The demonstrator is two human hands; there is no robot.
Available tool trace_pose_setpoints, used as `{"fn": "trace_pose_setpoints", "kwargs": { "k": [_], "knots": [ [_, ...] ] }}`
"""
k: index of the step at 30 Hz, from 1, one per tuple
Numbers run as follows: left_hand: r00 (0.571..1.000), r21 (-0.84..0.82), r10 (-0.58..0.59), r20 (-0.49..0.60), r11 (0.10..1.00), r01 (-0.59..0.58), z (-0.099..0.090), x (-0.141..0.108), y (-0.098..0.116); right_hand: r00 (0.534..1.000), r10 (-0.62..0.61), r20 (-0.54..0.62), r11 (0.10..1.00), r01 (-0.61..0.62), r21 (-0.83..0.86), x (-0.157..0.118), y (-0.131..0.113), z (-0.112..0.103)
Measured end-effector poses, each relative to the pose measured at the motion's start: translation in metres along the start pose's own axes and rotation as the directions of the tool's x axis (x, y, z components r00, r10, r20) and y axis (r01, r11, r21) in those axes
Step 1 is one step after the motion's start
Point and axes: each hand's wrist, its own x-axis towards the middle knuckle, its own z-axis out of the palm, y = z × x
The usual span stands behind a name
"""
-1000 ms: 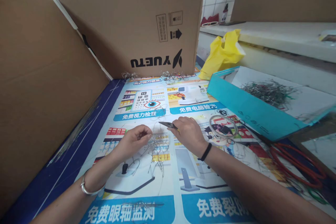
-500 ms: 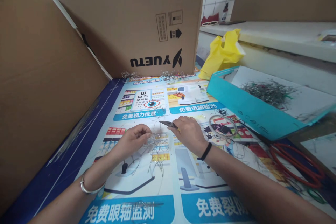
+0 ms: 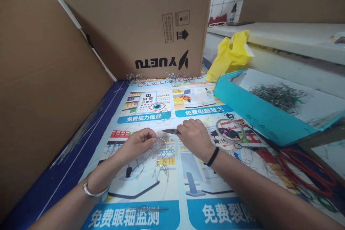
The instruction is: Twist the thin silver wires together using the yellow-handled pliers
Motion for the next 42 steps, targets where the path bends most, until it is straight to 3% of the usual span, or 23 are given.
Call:
{"fn": "trace_pose_setpoints", "kwargs": {
  "k": [9,23,42],
  "knots": [
    [1.000,-0.008,0.020,0.009,1.000,-0.020,-0.0003,-0.0003,-0.0012,1.000,0.026,-0.006,0.999,-0.026,0.034,0.0007,-0.0013,0.0005],
    [0.997,0.148,0.069,-0.039,0.987,-0.063,0.0006,-0.0010,0.0048,1.000,0.022,0.010,0.998,-0.023,0.051,0.0008,-0.0027,-0.0001],
    [0.998,0.117,0.054,-0.031,0.992,-0.050,0.0010,0.0000,0.0024,1.000,0.023,-0.010,0.998,-0.022,0.055,-0.0002,-0.0035,0.0011]
  ]
}}
